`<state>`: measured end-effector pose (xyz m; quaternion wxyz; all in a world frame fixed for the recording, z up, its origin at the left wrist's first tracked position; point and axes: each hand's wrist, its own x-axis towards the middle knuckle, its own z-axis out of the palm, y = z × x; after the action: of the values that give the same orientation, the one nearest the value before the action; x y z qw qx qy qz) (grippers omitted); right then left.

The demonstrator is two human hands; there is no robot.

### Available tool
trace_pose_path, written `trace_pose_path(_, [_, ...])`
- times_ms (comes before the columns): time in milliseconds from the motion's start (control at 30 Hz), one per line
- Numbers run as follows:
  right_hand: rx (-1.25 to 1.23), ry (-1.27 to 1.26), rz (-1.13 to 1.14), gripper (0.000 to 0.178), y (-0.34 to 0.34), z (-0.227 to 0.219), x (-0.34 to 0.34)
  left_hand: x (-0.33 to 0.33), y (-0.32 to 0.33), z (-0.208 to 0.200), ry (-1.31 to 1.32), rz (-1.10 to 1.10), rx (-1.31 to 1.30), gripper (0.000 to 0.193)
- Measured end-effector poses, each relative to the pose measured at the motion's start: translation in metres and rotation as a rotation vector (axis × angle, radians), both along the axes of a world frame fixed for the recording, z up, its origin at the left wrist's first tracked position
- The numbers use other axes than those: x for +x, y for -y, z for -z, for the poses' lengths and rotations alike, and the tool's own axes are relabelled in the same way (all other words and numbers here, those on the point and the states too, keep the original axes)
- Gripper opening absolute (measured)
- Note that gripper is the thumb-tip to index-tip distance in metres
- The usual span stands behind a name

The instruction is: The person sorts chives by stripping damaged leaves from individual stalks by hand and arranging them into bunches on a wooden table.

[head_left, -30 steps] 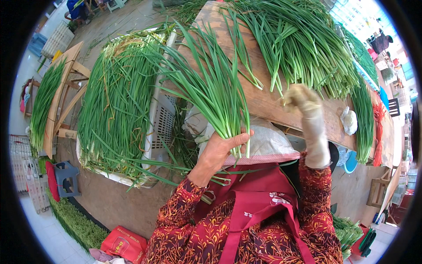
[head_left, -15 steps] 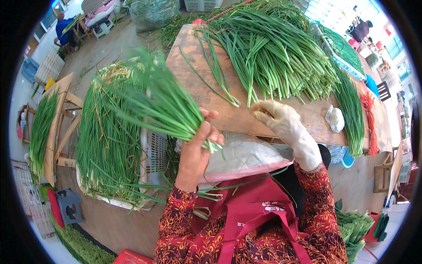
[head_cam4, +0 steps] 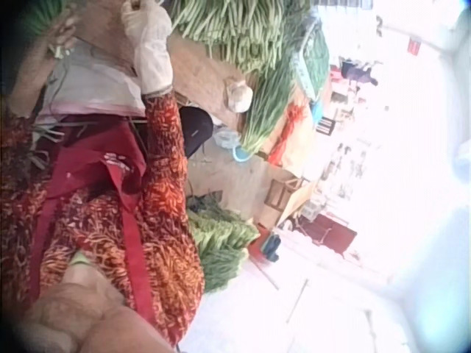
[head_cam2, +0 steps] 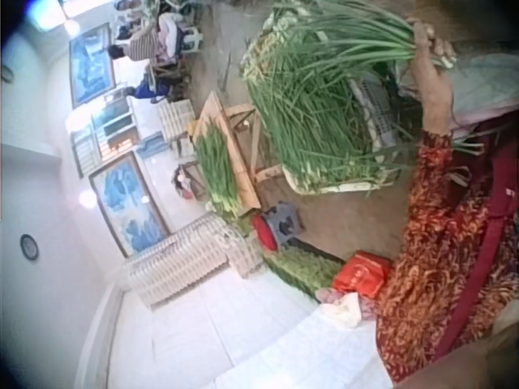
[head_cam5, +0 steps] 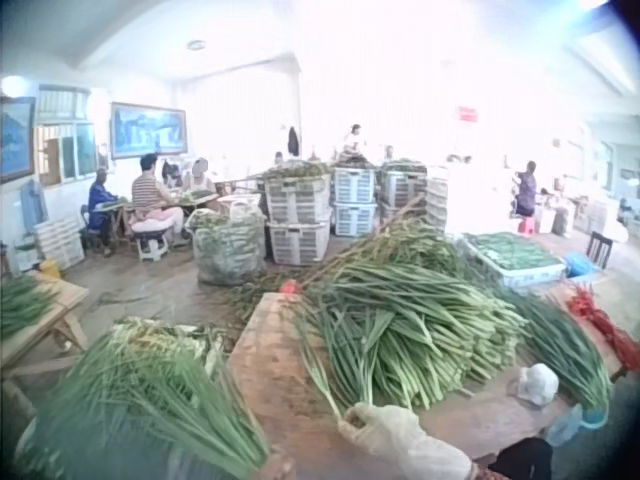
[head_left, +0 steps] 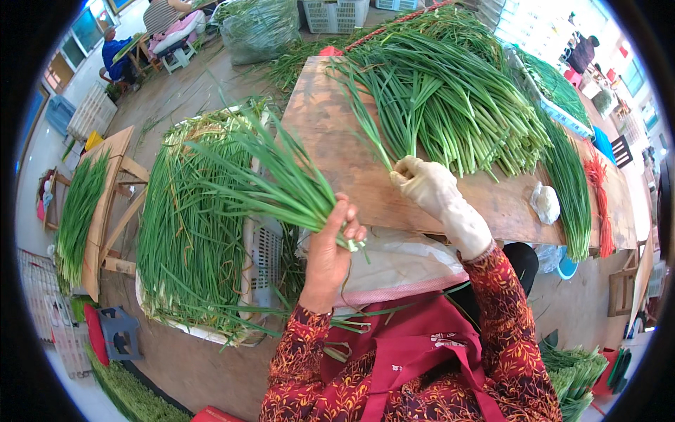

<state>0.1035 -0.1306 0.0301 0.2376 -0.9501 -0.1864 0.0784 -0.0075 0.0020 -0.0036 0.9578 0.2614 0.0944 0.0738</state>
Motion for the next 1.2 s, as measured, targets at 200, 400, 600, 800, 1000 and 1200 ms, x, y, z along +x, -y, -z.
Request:
trace_pose_path(200, [0.256, -0.159, -0.156, 0.018, 0.008, -0.014, -0.044, 0.02, 0.018, 0.013, -0.046, 0.002, 0.087, 0.018])
trace_pose_path(400, [0.385, -0.202, -0.185, 0.017, 0.012, -0.015, -0.051, 0.014, 0.019, 0.011, 0.026, 0.098, 0.06, 0.015])
trace_pose_path(600, [1.112, -0.114, -0.021, 0.012, 0.027, -0.004, -0.039, 0.009, 0.018, 0.012, -0.009, 0.112, -0.035, 0.016])
trace_pose_path(800, [1.169, -0.148, -0.07, 0.022, 0.074, -0.016, -0.032, 0.0, 0.005, 0.018, -0.007, 0.096, -0.01, 0.02])
trace_pose_path(1000, [0.042, -0.247, -0.283, 0.027, 0.043, -0.008, -0.061, 0.001, -0.014, 0.008, 0.122, -0.03, 0.013, 0.013])
trace_pose_path(1200, [-0.286, 0.057, 0.085, 0.031, 0.017, -0.003, -0.013, 0.013, 0.002, -0.021, 0.067, -0.136, 0.314, 0.019])
